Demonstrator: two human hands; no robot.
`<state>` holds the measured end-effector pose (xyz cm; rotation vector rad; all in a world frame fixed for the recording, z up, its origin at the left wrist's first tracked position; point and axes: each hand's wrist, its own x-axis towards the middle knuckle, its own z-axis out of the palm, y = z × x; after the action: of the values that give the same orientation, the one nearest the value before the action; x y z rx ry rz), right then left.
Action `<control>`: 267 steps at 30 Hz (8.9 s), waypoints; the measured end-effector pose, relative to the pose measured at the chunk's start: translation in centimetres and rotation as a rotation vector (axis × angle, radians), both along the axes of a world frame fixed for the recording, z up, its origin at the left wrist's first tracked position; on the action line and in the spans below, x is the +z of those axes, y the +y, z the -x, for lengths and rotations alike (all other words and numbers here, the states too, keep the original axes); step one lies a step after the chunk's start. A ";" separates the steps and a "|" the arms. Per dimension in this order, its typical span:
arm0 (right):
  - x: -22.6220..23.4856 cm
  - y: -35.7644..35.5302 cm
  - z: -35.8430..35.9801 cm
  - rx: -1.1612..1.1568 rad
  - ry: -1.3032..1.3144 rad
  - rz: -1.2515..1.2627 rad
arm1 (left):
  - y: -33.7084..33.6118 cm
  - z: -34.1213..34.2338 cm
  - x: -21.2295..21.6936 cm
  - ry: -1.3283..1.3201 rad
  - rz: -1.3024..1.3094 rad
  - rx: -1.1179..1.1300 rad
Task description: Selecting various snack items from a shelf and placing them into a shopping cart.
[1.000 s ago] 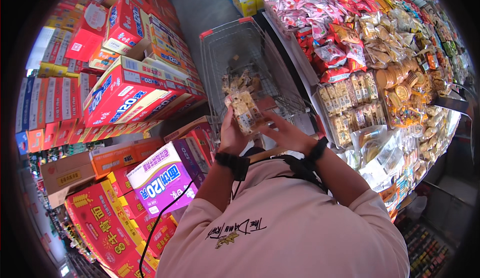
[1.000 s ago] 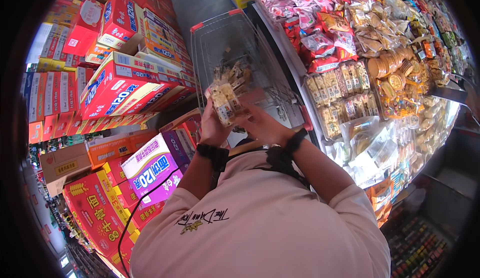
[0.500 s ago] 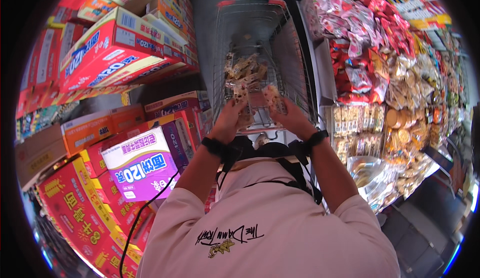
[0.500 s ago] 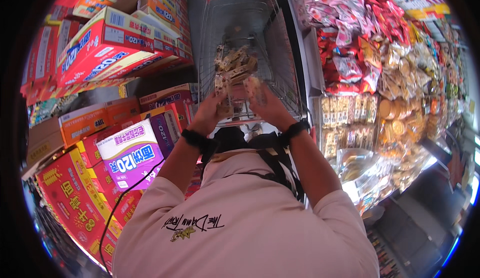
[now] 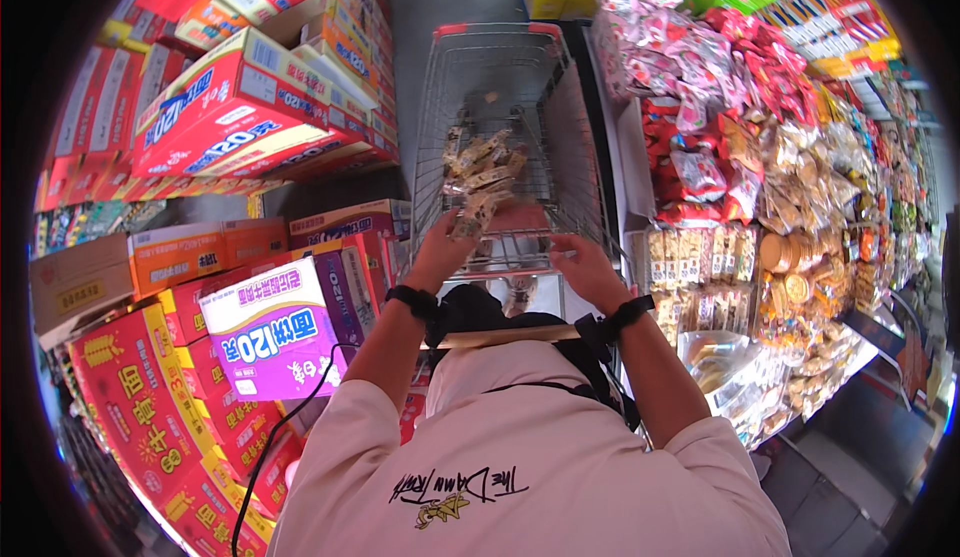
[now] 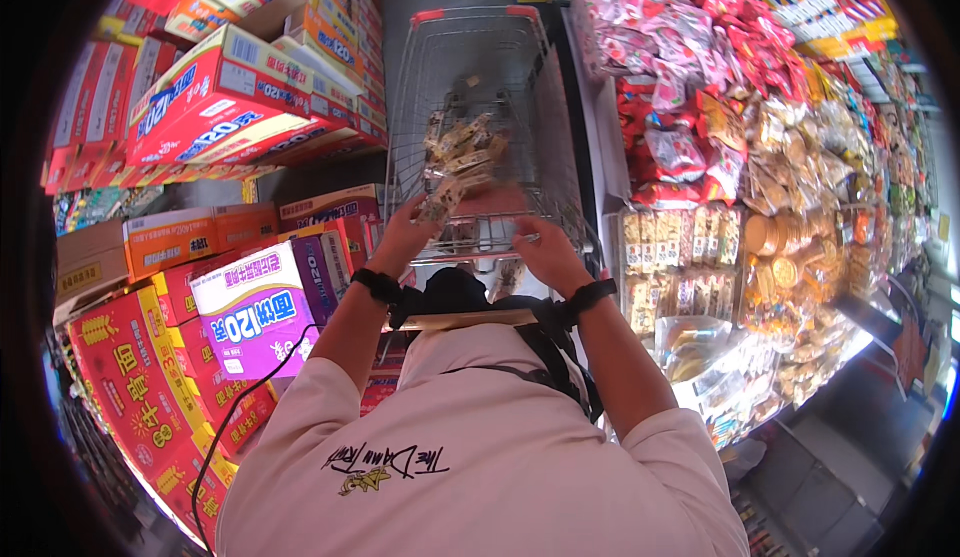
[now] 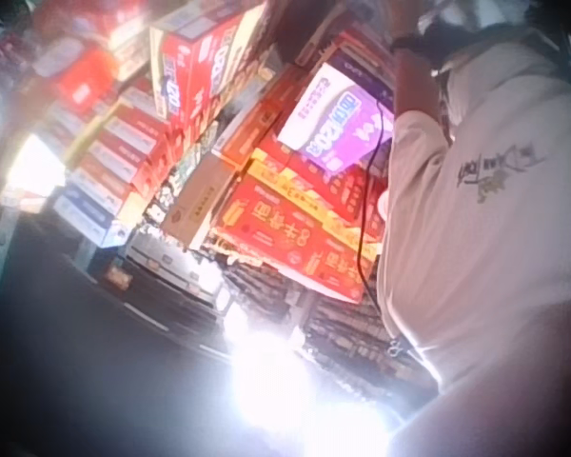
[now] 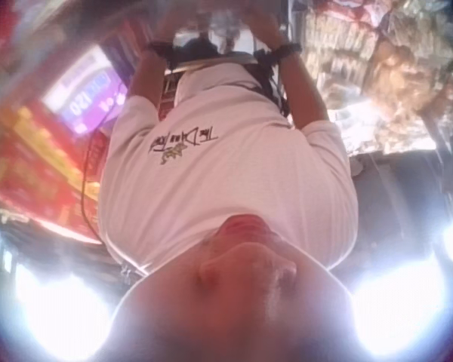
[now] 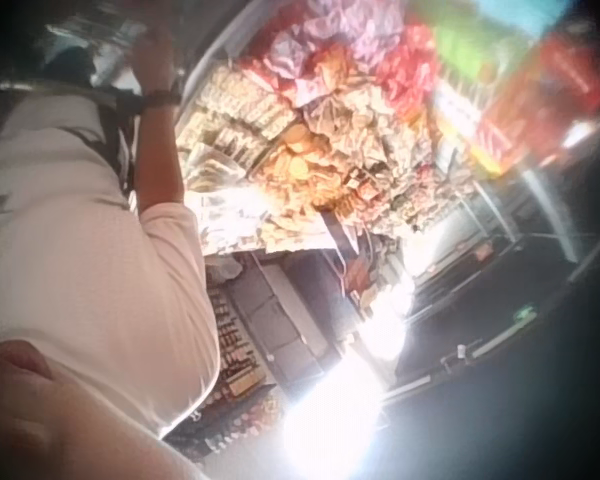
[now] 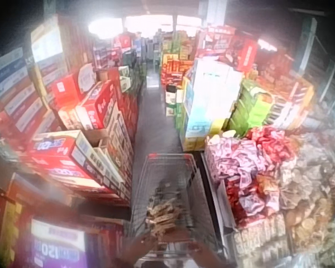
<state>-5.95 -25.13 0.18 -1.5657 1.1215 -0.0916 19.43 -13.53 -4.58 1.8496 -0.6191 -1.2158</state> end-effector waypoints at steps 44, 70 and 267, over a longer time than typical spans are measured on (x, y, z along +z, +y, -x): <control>-1.0 -9.5 31.2 0.318 0.968 0.496 | 5.2 11.7 9.9 0.058 0.133 0.069; 16.6 0.4 15.0 0.006 -0.325 0.397 | -3.2 22.6 17.7 0.434 0.391 -0.798; 13.8 19.6 -1.0 -0.437 -0.549 -0.014 | 12.8 7.9 18.2 1.046 0.336 0.048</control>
<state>-4.99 -5.50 13.98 -1.1541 0.9919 -0.7575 11.50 -0.73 13.61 0.7575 -0.1537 -1.6878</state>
